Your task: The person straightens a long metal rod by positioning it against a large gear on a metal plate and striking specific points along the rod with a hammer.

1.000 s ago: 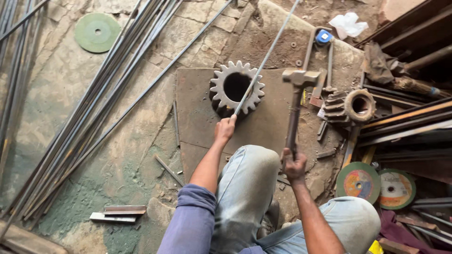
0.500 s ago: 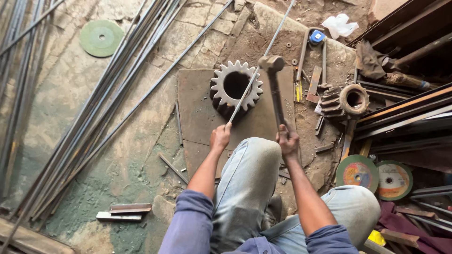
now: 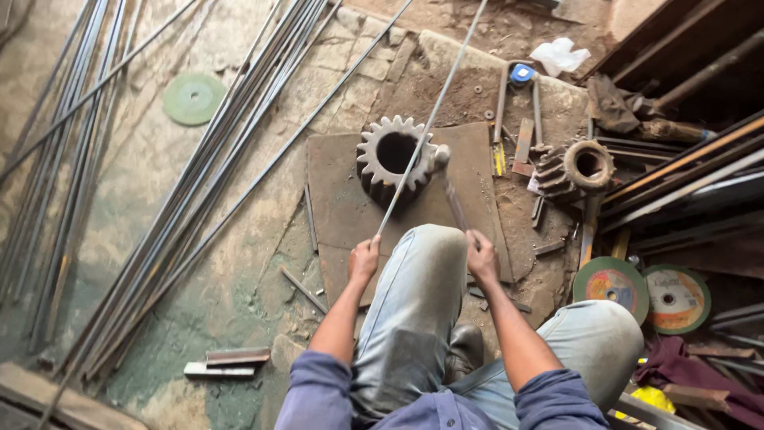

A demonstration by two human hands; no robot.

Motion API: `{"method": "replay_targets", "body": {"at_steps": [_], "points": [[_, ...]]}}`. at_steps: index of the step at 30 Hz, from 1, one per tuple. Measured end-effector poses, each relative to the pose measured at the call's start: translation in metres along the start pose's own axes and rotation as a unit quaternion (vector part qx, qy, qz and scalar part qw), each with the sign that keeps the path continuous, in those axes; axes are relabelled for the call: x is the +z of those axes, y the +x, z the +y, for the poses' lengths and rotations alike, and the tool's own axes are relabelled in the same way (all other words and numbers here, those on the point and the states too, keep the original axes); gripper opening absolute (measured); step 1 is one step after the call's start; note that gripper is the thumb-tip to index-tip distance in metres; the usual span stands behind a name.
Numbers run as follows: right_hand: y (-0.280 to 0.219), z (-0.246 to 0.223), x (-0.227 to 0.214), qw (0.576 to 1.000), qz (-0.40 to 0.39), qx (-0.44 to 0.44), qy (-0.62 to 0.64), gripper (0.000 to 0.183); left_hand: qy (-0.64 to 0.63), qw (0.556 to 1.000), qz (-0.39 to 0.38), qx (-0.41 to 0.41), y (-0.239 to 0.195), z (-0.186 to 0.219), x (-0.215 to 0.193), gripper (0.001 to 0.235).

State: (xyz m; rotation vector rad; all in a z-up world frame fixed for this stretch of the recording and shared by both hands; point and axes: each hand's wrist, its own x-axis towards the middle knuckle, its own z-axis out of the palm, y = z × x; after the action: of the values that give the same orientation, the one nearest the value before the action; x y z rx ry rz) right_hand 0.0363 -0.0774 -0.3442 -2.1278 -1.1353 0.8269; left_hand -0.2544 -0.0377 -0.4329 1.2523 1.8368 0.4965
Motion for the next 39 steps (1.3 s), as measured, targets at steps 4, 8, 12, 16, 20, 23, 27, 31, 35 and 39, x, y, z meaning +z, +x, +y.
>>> {"method": "replay_targets", "body": {"at_steps": [4, 8, 12, 16, 20, 23, 27, 31, 35, 39], "points": [[-0.011, 0.032, -0.003, 0.998, 0.027, -0.059, 0.024, 0.045, -0.094, 0.989, 0.019, 0.112, -0.006, -0.001, -0.022, 0.042], [-0.021, 0.059, -0.003, 0.983, -0.104, 0.143, 0.055, 0.033, -0.28, 0.927, -0.23, -0.095, -0.032, 0.02, -0.071, 0.027], [-0.016, 0.057, -0.005, 0.979, -0.102, 0.157, 0.074, 0.032, -0.305, 0.896, -0.303, -0.112, -0.072, 0.08, -0.128, 0.022], [-0.022, 0.052, -0.006, 0.973, -0.107, 0.193, 0.073, 0.034, -0.328, 0.876, -0.344, -0.081, -0.125, 0.155, -0.159, 0.026], [-0.024, 0.048, -0.002, 0.972, -0.1, 0.202, 0.061, 0.035, -0.466, 0.777, -0.424, 0.005, -0.149, 0.239, -0.153, 0.026], [-0.024, 0.049, -0.001, 0.973, -0.099, 0.2, 0.06, 0.031, -0.555, 0.67, -0.486, 0.081, -0.157, 0.297, -0.136, 0.029], [-0.023, 0.051, 0.001, 0.97, -0.105, 0.202, 0.082, 0.031, -0.637, 0.519, -0.561, 0.102, -0.161, 0.362, -0.108, 0.033], [-0.022, 0.051, 0.0, 0.965, -0.112, 0.226, 0.075, 0.031, -0.662, 0.454, -0.573, 0.166, -0.16, 0.4, -0.095, 0.035], [-0.021, 0.05, 0.0, 0.963, -0.119, 0.228, 0.076, 0.032, -0.658, 0.454, -0.576, 0.172, -0.162, 0.417, -0.095, 0.038], [-0.024, 0.05, -0.001, 0.962, -0.119, 0.23, 0.086, 0.03, -0.658, 0.451, -0.575, 0.182, -0.16, 0.415, -0.094, 0.039]]}}
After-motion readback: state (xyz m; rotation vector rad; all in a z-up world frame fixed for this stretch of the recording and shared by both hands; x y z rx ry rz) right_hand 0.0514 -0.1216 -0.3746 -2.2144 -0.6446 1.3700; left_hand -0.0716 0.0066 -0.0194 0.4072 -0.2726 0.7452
